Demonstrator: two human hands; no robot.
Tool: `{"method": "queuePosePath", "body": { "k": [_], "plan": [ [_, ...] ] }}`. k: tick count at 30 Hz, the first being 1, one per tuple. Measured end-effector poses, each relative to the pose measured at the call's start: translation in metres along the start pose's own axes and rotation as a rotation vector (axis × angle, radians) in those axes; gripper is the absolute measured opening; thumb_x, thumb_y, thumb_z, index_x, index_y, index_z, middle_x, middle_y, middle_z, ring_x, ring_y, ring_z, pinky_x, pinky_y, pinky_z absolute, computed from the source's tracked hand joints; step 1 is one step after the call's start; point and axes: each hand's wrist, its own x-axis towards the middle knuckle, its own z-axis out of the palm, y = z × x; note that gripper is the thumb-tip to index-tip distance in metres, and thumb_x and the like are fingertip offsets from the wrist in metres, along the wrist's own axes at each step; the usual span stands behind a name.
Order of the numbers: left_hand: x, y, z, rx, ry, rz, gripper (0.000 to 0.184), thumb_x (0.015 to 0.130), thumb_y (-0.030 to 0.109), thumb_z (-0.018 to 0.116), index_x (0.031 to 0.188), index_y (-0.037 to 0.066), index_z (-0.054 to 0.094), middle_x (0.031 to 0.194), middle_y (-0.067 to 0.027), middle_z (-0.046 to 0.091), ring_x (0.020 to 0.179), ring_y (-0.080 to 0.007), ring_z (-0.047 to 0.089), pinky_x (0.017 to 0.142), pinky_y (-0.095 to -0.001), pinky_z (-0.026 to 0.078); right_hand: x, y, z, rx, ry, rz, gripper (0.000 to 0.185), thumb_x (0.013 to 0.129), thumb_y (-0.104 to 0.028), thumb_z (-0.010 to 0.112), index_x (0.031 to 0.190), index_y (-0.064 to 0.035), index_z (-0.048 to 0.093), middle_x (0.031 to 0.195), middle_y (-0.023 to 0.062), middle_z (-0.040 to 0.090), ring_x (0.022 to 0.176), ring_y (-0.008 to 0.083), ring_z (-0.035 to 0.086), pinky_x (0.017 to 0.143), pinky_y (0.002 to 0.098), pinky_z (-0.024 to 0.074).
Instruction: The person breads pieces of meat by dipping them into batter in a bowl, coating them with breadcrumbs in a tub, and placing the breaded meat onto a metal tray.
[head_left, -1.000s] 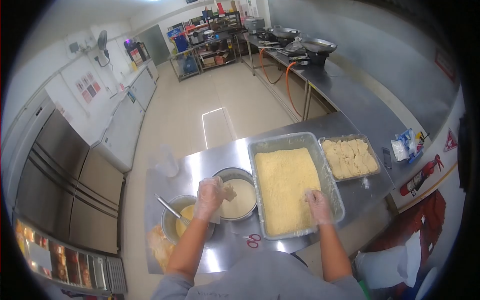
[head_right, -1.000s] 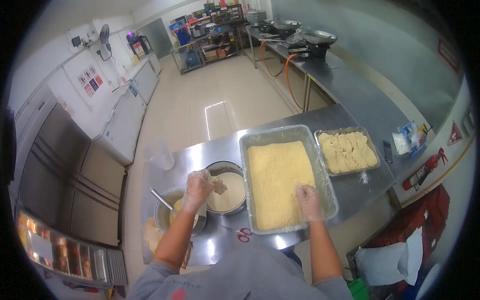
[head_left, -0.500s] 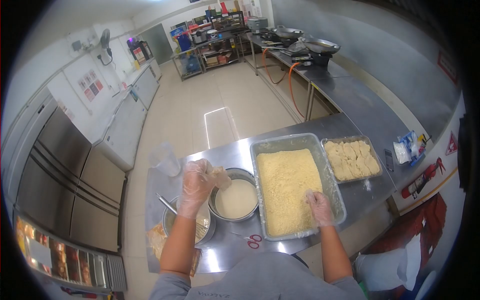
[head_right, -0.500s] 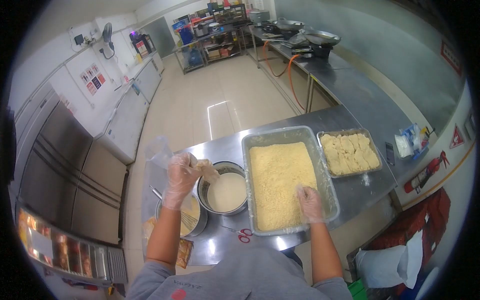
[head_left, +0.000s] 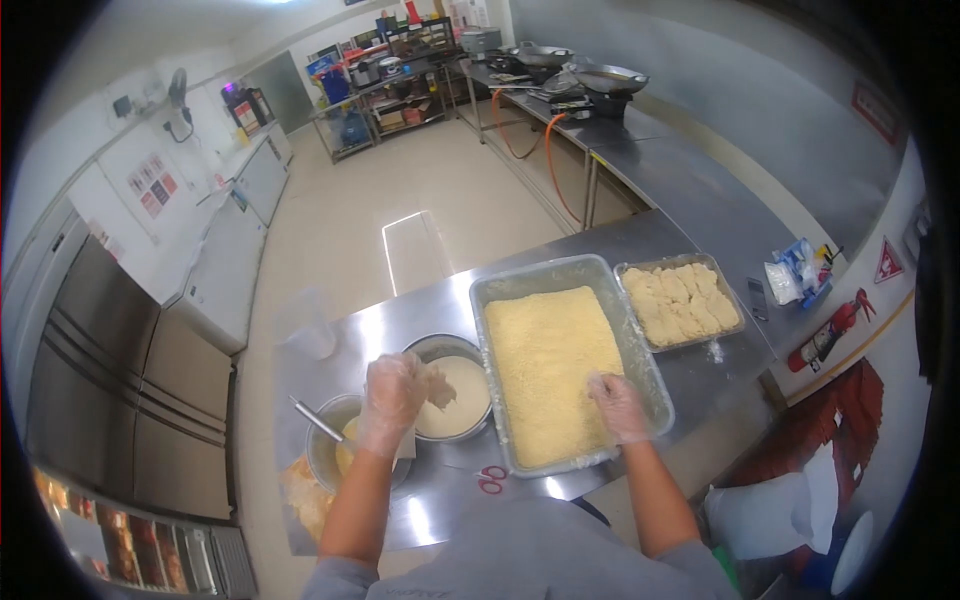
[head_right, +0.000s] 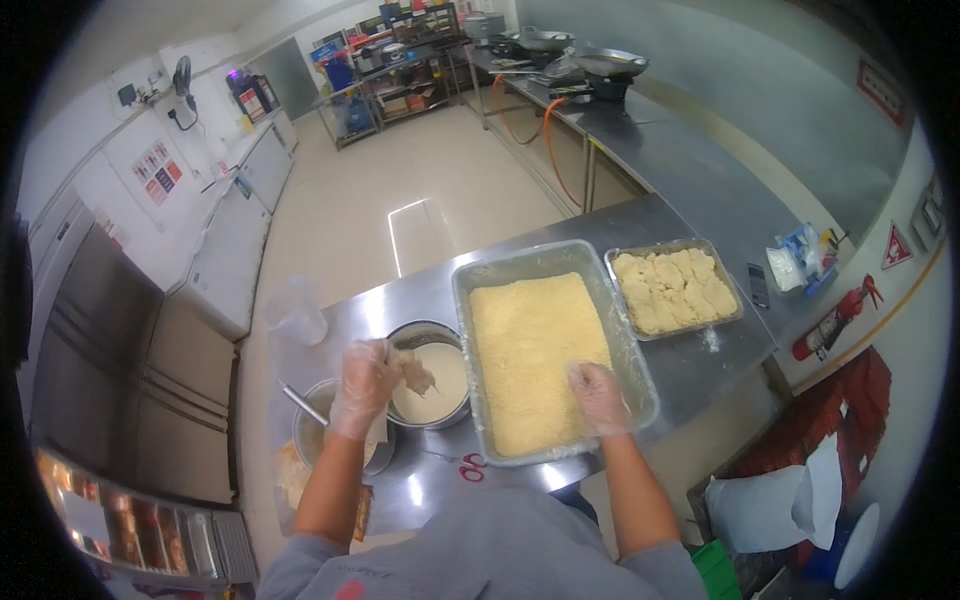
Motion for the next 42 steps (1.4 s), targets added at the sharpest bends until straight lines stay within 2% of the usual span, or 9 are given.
{"method": "queuePosePath", "body": {
  "k": [7,10,13,19,22,28,35,39,42],
  "plan": [
    [-0.013,-0.028,0.021,0.192,-0.018,-0.034,0.038,0.081,0.021,0.094,0.067,0.002,0.064,0.068,-0.0214,0.068,0.059,-0.0337,0.066,0.060,-0.0462,0.052,0.002,-0.043,-0.012,-0.171,-0.250,0.021,0.038,0.110,-0.034,0.069,0.103,0.0029,0.074,0.084,0.0207,0.068,0.080,0.0242,0.068,0.079,0.0399,0.0545],
    [-0.016,-0.046,0.022,0.178,0.052,-0.006,0.039,0.078,0.021,0.096,0.066,0.003,0.064,0.067,-0.0219,0.067,0.058,-0.0347,0.064,0.059,-0.0466,0.051,0.015,-0.025,-0.013,-0.119,-0.116,0.031,0.031,0.111,-0.030,0.069,0.107,-0.0001,0.075,0.090,0.0124,0.072,0.084,0.0161,0.064,0.081,0.0365,0.0540],
    [-0.019,-0.057,0.030,0.287,0.101,0.037,0.038,0.075,0.019,0.096,0.065,0.003,0.063,0.068,-0.0229,0.067,0.059,-0.0376,0.064,0.059,-0.0467,0.051,0.044,-0.014,-0.024,-0.275,-0.076,0.151,0.034,0.111,-0.032,0.068,0.106,0.0010,0.076,0.095,0.0176,0.076,0.088,0.0253,0.071,0.084,0.0390,0.0552],
    [-0.026,-0.026,0.034,0.289,0.148,-0.072,0.032,0.079,0.013,0.092,0.069,0.001,0.064,0.069,-0.0252,0.066,0.062,-0.0409,0.066,0.060,-0.0480,0.052,0.110,0.006,-0.013,-0.615,-0.204,-0.056,0.029,0.106,-0.029,0.069,0.113,-0.0035,0.081,0.113,0.0245,0.079,0.105,0.0451,0.075,0.091,0.0507,0.0590],
    [-0.029,-0.034,0.040,0.358,0.171,-0.100,0.028,0.081,0.010,0.088,0.070,0.000,0.065,0.068,-0.0248,0.066,0.061,-0.0390,0.067,0.059,-0.0474,0.052,0.134,0.068,0.018,-0.559,-0.266,-0.093,0.021,0.100,-0.021,0.068,0.106,-0.0064,0.082,0.111,0.0243,0.078,0.103,0.0452,0.075,0.090,0.0546,0.0603],
    [-0.029,-0.011,0.039,0.342,0.233,-0.101,0.020,0.081,0.005,0.083,0.073,-0.001,0.066,0.067,-0.0257,0.064,0.059,-0.0394,0.065,0.058,-0.0472,0.051,0.145,0.075,0.045,-1.006,-0.449,-0.216,0.018,0.096,-0.011,0.062,0.098,-0.0064,0.079,0.107,0.0221,0.077,0.103,0.0414,0.077,0.088,0.0532,0.0631],
    [-0.033,-0.025,0.050,0.376,0.300,-0.117,0.023,0.078,0.006,0.086,0.074,0.000,0.064,0.068,-0.0245,0.063,0.058,-0.0400,0.061,0.058,-0.0490,0.048,0.154,0.087,0.048,-0.805,-0.397,-0.294,0.012,0.093,-0.007,0.065,0.091,-0.0051,0.077,0.100,0.0225,0.075,0.098,0.0424,0.076,0.084,0.0557,0.0602],
    [-0.035,-0.030,0.052,0.398,0.297,-0.161,0.025,0.078,0.009,0.087,0.075,0.001,0.063,0.066,-0.0234,0.060,0.058,-0.0402,0.058,0.058,-0.0491,0.046,0.157,0.021,0.019,-0.529,-0.298,-0.293,0.008,0.094,-0.011,0.072,0.095,-0.0054,0.077,0.099,0.0240,0.075,0.096,0.0419,0.075,0.082,0.0525,0.0588],
    [-0.046,-0.062,0.054,0.576,0.439,0.079,0.026,0.079,0.012,0.087,0.076,0.001,0.063,0.065,-0.0216,0.057,0.060,-0.0391,0.058,0.059,-0.0489,0.045,0.166,-0.018,-0.023,-0.213,-0.199,-0.156,0.013,0.098,-0.017,0.076,0.102,-0.0049,0.079,0.095,0.0192,0.077,0.088,0.0343,0.074,0.080,0.0445,0.0588]
  ]
}}
